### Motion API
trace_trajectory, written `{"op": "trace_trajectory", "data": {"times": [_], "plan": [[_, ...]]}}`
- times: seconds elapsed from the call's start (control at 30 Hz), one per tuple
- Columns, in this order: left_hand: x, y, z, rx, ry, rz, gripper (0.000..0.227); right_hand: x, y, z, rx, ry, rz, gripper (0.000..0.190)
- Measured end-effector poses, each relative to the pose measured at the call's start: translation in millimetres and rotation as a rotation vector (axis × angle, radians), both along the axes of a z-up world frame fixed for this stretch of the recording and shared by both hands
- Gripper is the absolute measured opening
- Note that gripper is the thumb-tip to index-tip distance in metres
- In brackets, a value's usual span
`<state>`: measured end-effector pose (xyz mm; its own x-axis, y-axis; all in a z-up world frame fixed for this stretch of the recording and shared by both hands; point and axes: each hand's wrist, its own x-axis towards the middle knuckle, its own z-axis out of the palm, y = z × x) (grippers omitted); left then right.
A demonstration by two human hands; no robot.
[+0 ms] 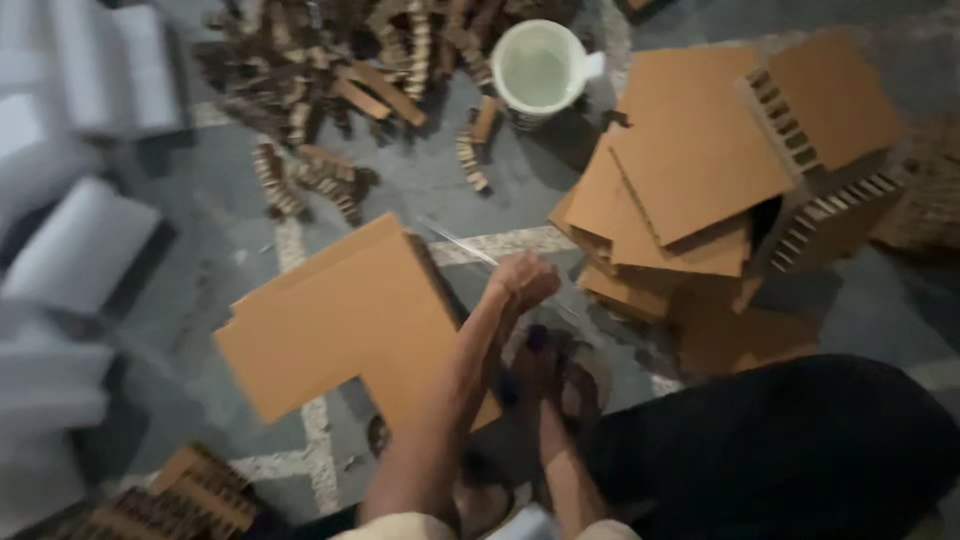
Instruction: The person sits on the floor and uses a utility knife and a metal ruler to cut rectangular pieces of corrugated cardboard. They repeatedly measure, score, and separate the cardboard into smaller sections, then fold and separate the fluted layers by hand.
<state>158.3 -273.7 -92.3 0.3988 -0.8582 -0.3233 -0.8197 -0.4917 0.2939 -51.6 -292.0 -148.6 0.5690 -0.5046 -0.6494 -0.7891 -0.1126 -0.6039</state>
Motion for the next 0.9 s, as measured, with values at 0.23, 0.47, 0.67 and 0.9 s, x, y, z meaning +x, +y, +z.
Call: {"op": "trace_trajectory", "data": {"times": [0.23, 0.47, 0.67, 0.9], "plan": [[-48, 81, 142, -0.244, -0.080, -0.212, 0.015, 5, 14, 30, -0.028, 0.010, 0.030, 0.039], [-158, 219, 258, -0.333, -0.698, -0.072, 0.032, 13, 25, 92, -0.031, 0.128, 0.106, 0.039], [-202, 257, 234, -0.033, -0.599, 0.355, 0.045, 20, 28, 106, 0.106, -0.161, 0.017, 0.033], [-209, 269, 230, -0.173, -0.242, 0.680, 0.064, 36, 32, 184, -0.203, -0.537, 0.059, 0.025]]}}
